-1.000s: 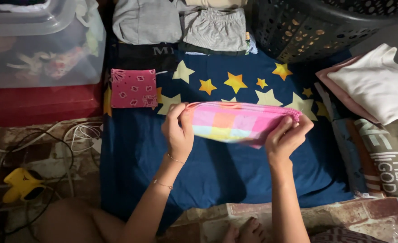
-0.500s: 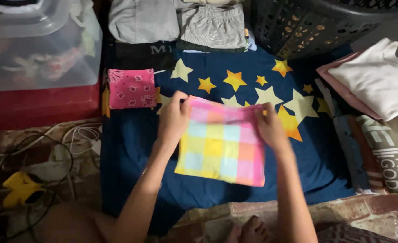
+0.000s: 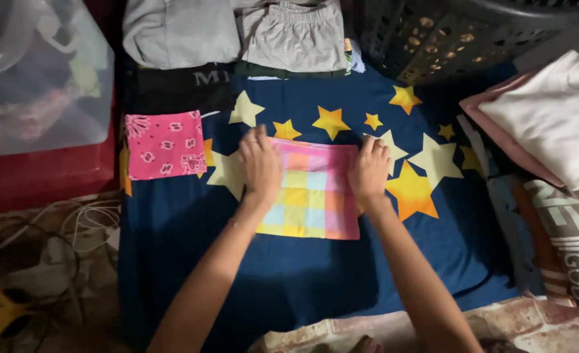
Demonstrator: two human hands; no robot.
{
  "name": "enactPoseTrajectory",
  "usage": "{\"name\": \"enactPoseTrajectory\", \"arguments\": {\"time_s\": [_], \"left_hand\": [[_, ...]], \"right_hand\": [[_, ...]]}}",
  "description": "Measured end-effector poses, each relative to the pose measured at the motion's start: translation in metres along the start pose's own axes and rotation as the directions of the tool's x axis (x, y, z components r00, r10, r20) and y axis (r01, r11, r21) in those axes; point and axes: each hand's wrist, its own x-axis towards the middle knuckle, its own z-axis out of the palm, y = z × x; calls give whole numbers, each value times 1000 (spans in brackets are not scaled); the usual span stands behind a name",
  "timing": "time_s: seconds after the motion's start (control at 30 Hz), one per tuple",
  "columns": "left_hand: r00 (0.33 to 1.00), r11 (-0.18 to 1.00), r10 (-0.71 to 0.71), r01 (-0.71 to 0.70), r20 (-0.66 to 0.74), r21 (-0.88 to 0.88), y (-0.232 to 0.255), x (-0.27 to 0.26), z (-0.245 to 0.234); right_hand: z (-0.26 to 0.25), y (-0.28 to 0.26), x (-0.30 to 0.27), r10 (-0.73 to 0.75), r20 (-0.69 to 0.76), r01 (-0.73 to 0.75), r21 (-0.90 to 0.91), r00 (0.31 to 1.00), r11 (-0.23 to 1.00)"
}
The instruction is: Fold various items of clothing and laundry and place them in a basket.
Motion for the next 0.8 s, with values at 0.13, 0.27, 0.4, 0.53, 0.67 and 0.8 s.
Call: {"name": "enactPoseTrajectory", "arguments": {"time_s": [0.13,0.27,0.4,0.53,0.67,0.8], "left_hand": [[978,980,139,-112,158,-166,17,-36,12],[883,913,401,-405,242,-34,-6,-54,23],[877,917,370,-397,308,30,-20,-55,19],[876,912,385,-409,291,27,-25,-65,9],[833,887,418,-460,362,33,-24,-61,-8],[784,887,404,-462,470,9,-21,-56,-20]], "right_hand": [[-9,-42,-26,-138,76,111,286,988,952],[12,-38,-41,-394,265,339,229,880,912],[-6,-24,-38,-255,418,255,56,872,965],[-19,-25,-47,-182,364,216,-54,913,975],[-36,-38,-71,-295,460,327,10,838,945],[-33,-8,-74,-414,413,352,221,811,909]]}}
